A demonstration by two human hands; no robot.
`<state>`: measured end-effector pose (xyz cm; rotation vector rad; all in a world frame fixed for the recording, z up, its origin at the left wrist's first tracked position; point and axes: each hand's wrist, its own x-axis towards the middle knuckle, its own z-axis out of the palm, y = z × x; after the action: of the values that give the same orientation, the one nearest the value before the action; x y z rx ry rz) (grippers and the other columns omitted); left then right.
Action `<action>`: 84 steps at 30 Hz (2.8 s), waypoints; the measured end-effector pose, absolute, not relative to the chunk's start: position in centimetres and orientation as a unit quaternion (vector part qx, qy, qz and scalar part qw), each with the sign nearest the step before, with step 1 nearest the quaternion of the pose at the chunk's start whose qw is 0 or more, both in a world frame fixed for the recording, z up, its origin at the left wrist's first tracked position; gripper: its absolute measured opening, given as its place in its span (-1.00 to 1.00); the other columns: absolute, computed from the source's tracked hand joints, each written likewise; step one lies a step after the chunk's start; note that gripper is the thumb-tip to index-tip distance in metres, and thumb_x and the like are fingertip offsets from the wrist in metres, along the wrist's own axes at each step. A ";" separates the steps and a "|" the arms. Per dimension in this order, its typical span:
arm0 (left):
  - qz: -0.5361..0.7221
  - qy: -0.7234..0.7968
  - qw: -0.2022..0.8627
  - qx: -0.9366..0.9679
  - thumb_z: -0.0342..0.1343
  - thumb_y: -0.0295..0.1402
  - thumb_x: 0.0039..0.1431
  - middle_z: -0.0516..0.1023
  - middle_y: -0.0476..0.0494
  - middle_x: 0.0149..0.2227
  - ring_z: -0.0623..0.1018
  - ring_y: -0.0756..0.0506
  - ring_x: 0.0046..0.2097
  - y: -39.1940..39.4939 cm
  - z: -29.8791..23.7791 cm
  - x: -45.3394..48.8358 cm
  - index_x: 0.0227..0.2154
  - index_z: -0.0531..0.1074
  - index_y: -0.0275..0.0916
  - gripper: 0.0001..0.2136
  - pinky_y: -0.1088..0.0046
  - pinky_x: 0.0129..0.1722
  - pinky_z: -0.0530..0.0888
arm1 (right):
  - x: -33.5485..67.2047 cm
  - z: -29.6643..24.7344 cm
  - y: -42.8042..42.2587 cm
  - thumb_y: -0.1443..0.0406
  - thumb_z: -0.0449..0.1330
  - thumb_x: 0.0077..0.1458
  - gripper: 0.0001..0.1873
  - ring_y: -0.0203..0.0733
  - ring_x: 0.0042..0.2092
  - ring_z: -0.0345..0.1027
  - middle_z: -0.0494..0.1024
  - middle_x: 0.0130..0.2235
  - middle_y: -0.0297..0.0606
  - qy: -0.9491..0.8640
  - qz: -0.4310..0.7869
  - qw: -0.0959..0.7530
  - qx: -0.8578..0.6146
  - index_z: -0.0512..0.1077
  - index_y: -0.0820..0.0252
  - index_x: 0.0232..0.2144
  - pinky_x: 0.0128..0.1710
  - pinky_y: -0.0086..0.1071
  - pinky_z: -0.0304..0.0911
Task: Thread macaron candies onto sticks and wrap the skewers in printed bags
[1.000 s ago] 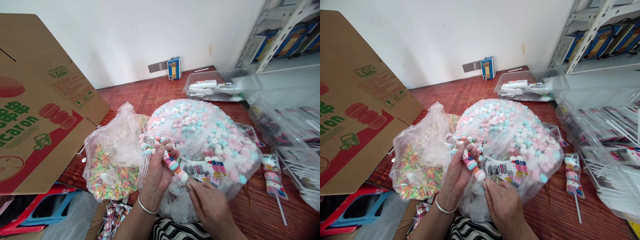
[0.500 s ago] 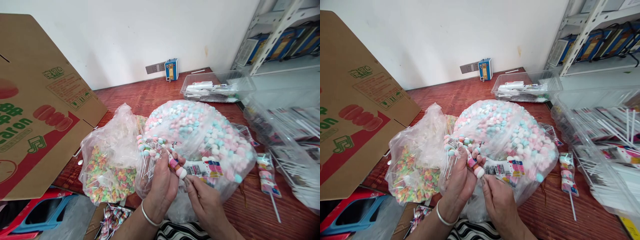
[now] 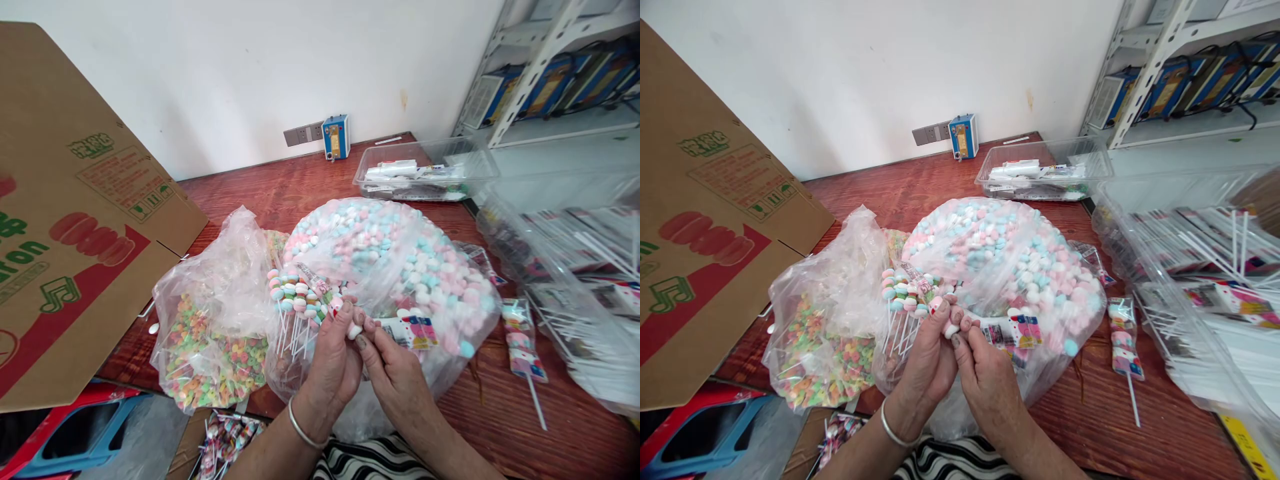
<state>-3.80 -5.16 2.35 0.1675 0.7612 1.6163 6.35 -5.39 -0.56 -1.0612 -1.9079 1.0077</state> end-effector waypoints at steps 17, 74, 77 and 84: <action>0.749 0.344 0.567 0.009 0.33 -0.34 0.03 0.29 0.12 -0.53 0.31 0.14 -0.56 -3.8 2.9 -5.4 -0.33 0.41 -0.24 -0.79 0.59 -0.43 0.43 | 6.8 -1.7 -7.1 0.24 -0.09 0.37 -0.73 -0.26 -0.49 0.38 0.45 -0.49 -0.38 -0.758 0.392 0.351 -0.386 0.32 0.15 -0.33 -0.49 -0.44 0.21; 0.622 0.501 0.556 0.230 0.27 -0.26 0.08 0.49 -0.08 -0.49 0.48 -0.13 -0.27 -6.6 -0.5 -2.0 -0.52 0.51 -0.20 -0.84 0.38 -0.15 0.40 | 6.3 -2.8 -5.8 0.01 0.02 0.25 -0.67 -0.26 -0.52 0.21 0.32 -0.53 -0.40 -0.505 0.596 0.437 -0.446 0.33 0.11 -0.36 -0.59 -0.45 0.19; 0.602 0.539 0.508 0.299 0.27 -0.30 0.07 0.43 -0.06 -0.54 0.44 -0.14 -0.29 -7.1 -0.4 -2.2 -0.62 0.46 -0.16 -0.79 0.42 -0.17 0.37 | 6.3 -3.0 -5.7 -0.04 0.01 0.23 -0.64 -0.25 -0.49 0.24 0.36 -0.48 -0.37 -0.462 0.620 0.457 -0.439 0.32 0.10 -0.33 -0.57 -0.43 0.23; 0.583 0.533 0.555 0.262 0.18 -0.13 0.16 0.50 -0.07 -0.44 0.43 -0.08 -0.31 -6.7 1.0 -3.3 -0.41 0.55 -0.24 -0.74 0.42 -0.19 0.37 | 7.5 -3.0 -5.8 0.04 -0.02 0.32 -0.64 -0.34 -0.57 0.01 0.17 -0.57 -0.48 -0.547 0.559 0.433 -0.448 0.27 0.11 -0.43 -0.63 -0.48 0.01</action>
<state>-3.32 -6.73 0.98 0.6184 1.2599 1.3768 7.52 -5.81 -2.96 -1.1159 -1.3638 1.3926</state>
